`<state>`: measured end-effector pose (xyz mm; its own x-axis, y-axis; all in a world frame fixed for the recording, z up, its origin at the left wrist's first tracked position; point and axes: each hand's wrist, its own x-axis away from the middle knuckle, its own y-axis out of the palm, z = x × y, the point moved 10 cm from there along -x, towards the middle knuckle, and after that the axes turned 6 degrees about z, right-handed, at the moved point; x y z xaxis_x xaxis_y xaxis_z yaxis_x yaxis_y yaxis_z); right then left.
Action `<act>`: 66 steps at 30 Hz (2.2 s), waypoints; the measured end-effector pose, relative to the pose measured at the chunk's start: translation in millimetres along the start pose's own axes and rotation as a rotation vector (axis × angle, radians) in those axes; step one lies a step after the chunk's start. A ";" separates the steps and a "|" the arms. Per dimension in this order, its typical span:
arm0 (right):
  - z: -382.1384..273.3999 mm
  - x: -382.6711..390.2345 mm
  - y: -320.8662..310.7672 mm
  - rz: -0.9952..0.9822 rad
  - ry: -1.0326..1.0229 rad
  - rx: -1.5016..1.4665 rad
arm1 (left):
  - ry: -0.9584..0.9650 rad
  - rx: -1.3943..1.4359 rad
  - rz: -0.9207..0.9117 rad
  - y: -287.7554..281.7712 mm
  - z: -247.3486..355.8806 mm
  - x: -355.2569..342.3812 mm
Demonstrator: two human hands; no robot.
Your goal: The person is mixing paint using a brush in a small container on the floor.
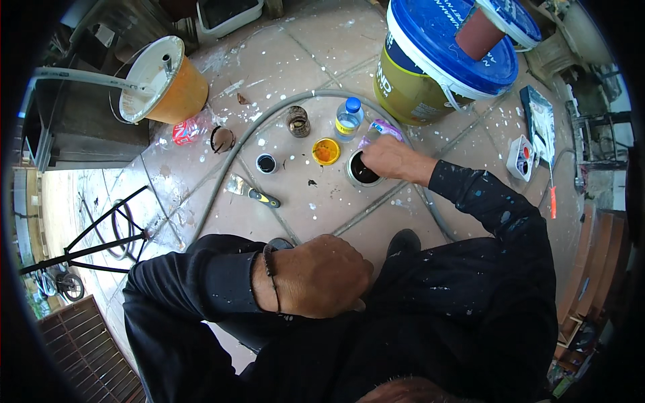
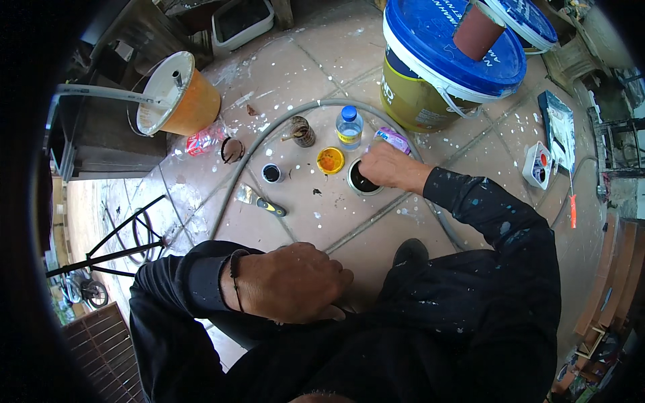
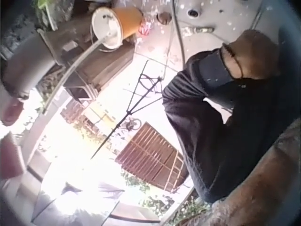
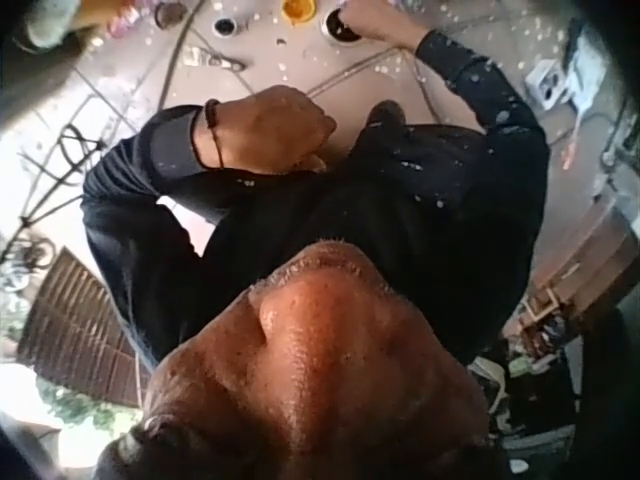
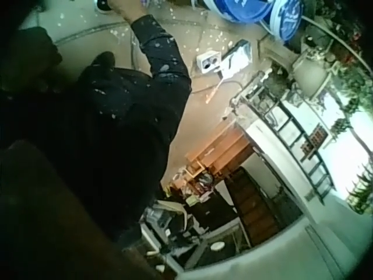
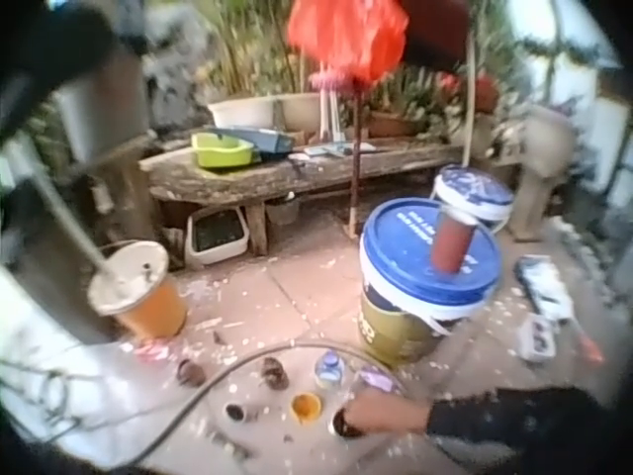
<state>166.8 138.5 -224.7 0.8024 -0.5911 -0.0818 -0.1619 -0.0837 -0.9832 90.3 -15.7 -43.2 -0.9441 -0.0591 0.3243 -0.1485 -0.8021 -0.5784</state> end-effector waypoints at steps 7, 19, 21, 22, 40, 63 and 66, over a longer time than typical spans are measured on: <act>3.9 2.0 15.9 -0.091 0.012 -0.012 | -0.007 0.011 -0.031 0.0 0.2 -1.2; -15.5 6.8 22.4 -0.280 -0.108 0.072 | -0.030 0.024 -0.035 -1.7 -3.1 -1.2; -18.0 1.5 10.5 -0.191 -0.085 0.007 | -0.034 0.037 -0.041 0.6 -4.5 -0.6; -19.8 -1.3 -0.6 -0.103 -0.062 -0.059 | -0.012 0.036 -0.017 0.6 -3.3 0.4; -13.0 0.5 12.7 -0.175 -0.076 -0.020 | -0.041 0.027 -0.037 1.9 -4.7 -1.1; -16.2 8.9 21.6 -0.430 -0.058 0.047 | 0.000 0.021 -0.025 2.9 -1.9 0.5; -8.3 -8.2 -12.4 -0.021 -0.015 -0.064 | 0.004 0.031 -0.013 3.5 -1.6 -0.3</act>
<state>157.4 137.7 -210.5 0.8147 -0.5763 -0.0646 -0.1815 -0.1476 -0.9723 89.5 -17.5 -46.6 -0.9434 -0.0462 0.3284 -0.1515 -0.8209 -0.5506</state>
